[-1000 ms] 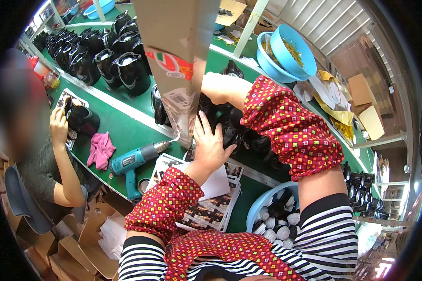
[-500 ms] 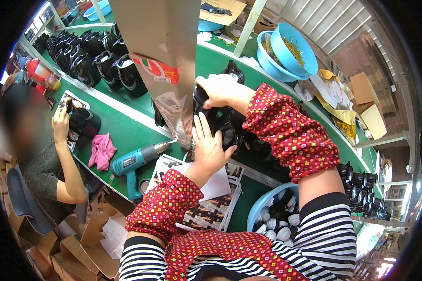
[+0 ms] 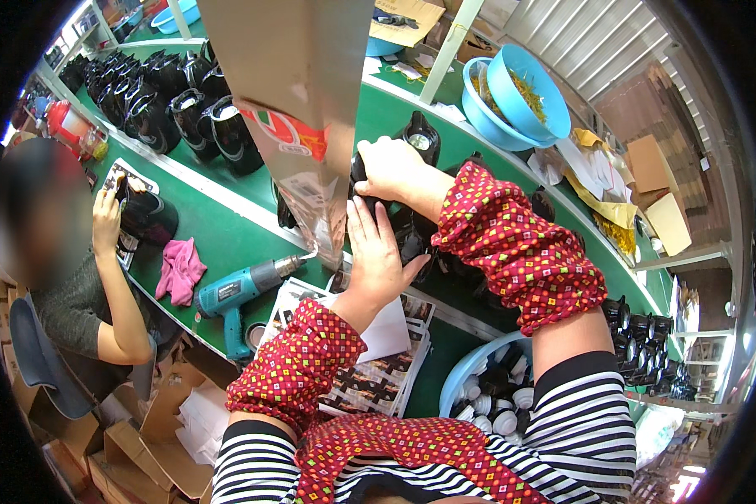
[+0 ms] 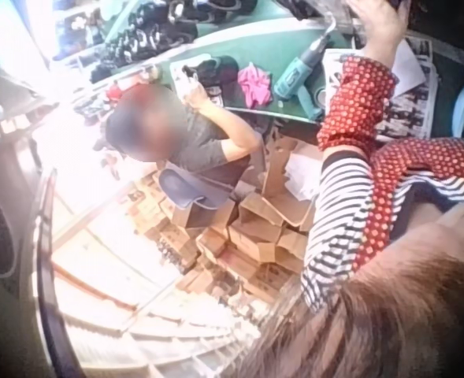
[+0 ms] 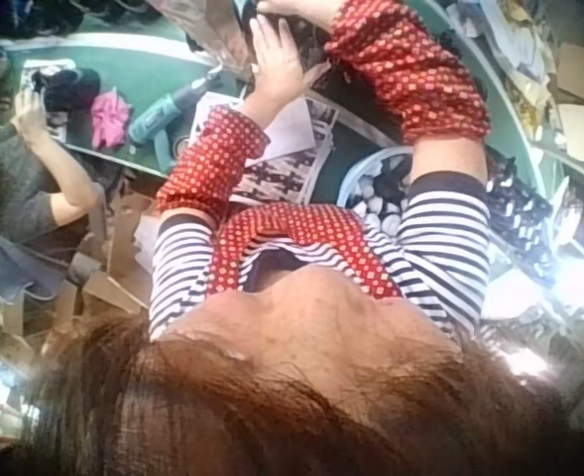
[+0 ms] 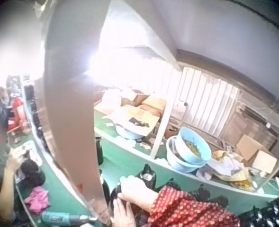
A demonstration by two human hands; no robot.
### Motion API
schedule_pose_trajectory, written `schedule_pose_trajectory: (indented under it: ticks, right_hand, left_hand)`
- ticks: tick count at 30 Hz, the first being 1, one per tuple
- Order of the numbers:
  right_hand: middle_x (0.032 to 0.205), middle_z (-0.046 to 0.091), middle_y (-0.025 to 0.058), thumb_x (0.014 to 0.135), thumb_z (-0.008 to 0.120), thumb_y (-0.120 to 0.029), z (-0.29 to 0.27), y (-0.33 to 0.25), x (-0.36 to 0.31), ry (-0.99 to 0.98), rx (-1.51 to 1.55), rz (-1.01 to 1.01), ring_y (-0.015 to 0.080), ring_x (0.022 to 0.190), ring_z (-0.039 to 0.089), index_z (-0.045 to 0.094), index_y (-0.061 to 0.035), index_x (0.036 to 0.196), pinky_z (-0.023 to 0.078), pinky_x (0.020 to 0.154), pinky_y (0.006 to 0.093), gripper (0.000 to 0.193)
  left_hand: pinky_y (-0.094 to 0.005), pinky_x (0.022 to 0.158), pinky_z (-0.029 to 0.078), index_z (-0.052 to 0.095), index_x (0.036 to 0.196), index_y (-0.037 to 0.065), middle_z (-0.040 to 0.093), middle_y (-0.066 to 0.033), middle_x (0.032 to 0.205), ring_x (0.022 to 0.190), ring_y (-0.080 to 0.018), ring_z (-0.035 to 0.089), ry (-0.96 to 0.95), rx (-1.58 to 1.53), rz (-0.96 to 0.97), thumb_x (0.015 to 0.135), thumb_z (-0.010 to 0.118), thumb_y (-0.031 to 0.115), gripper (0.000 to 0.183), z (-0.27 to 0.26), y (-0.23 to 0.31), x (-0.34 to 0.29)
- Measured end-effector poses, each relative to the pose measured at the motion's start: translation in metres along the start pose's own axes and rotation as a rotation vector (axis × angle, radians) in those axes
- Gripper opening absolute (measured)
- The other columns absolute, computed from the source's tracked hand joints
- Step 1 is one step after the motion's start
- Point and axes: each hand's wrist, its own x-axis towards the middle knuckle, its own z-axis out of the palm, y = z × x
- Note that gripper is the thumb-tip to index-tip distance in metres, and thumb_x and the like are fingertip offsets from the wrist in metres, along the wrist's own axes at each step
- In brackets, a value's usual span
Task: The person repeatedly picks up black kettle bodies from a green workbench, inserts white circular inserts into the top openings, and places the assembled units back on the bench. The person also moves a blue basin of inserts and briefly handles a cardboard box while continuing the assembly.
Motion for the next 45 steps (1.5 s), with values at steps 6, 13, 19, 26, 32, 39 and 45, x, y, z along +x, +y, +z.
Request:
schedule_pose_trajectory:
  ticks: [6,13,19,26,32,39,45]
  right_hand:
    - [0.125,0.061,0.0198,0.076,0.081,-0.014,-0.007,0.013,-0.004,-0.055,-0.033,-0.253,0.0418,0.111,0.059,0.059,-0.0106,0.137,0.052,0.098,0.0464,0.065]
    - [0.133,0.059,0.0164,0.081,0.08,-0.018,0.002,0.021,-0.004,-0.068,-0.026,-0.296,0.041,0.114,0.058,0.06,-0.0117,0.139,0.052,0.099,0.0474,0.062]
    - [0.113,0.07,0.023,0.089,0.07,-0.059,-0.022,0.002,0.007,-0.222,-0.061,0.181,0.0411,0.105,0.07,0.061,-0.0066,0.135,0.058,0.087,0.0465,0.071]
    - [0.121,0.069,0.0207,0.076,0.084,-0.036,-0.023,0.012,-0.002,-0.167,0.005,-0.089,0.039,0.112,0.068,0.064,-0.0124,0.136,0.057,0.093,0.0472,0.067]
    - [0.105,0.074,0.0171,0.082,0.074,-0.062,-0.018,0.026,-0.002,0.026,-0.202,-0.294,0.0371,0.103,0.069,0.071,-0.0097,0.124,0.054,0.09,0.0451,0.067]
    - [0.118,0.068,0.0181,0.078,0.081,-0.057,-0.022,0.017,0.004,-0.237,-0.184,-0.073,0.0375,0.113,0.064,0.059,-0.0107,0.138,0.05,0.097,0.0466,0.079]
    - [0.11,0.065,0.0156,0.073,0.089,-0.031,-0.006,0.038,-0.001,-0.133,-0.167,-0.308,0.0387,0.115,0.063,0.051,-0.0196,0.148,0.053,0.092,0.0488,0.085]
  left_hand:
    - [-0.0642,0.124,0.014,0.042,0.148,-0.014,0.009,-0.0521,0.157,0.151,-0.0647,0.006,-0.074,0.084,-0.02,0.081,0.081,0.055,0.104,-0.009,0.007,0.002]
    - [-0.0653,0.123,0.013,0.053,0.14,-0.012,0.009,-0.0538,0.155,0.15,-0.0661,0.007,-0.043,0.062,-0.004,0.081,0.081,0.052,0.091,-0.006,0.005,0.001]
    - [-0.0644,0.124,0.012,0.06,0.134,-0.011,0.007,-0.0546,0.156,0.15,-0.0659,0.005,-0.059,0.082,-0.003,0.083,0.079,0.053,0.085,-0.006,0.008,0.001]
    - [-0.0642,0.124,0.012,0.061,0.133,-0.01,0.004,-0.0548,0.156,0.151,-0.0661,0.002,-0.113,0.089,-0.027,0.085,0.077,0.054,0.082,-0.009,0.011,0.001]
    - [-0.0634,0.124,0.011,0.062,0.133,-0.01,0.004,-0.0561,0.155,0.151,-0.0662,0.002,-0.129,0.09,-0.037,0.086,0.077,0.053,0.081,-0.014,0.013,0.003]
    - [-0.0629,0.124,0.011,0.063,0.131,-0.01,0.004,-0.0565,0.155,0.151,-0.0663,0.002,-0.14,0.11,-0.025,0.087,0.075,0.054,0.079,-0.013,0.012,0.0]
    - [-0.0644,0.124,0.01,0.064,0.13,-0.01,0.003,-0.0561,0.155,0.151,-0.0665,0.002,-0.124,0.097,-0.019,0.087,0.074,0.055,0.078,-0.009,0.014,0.001]
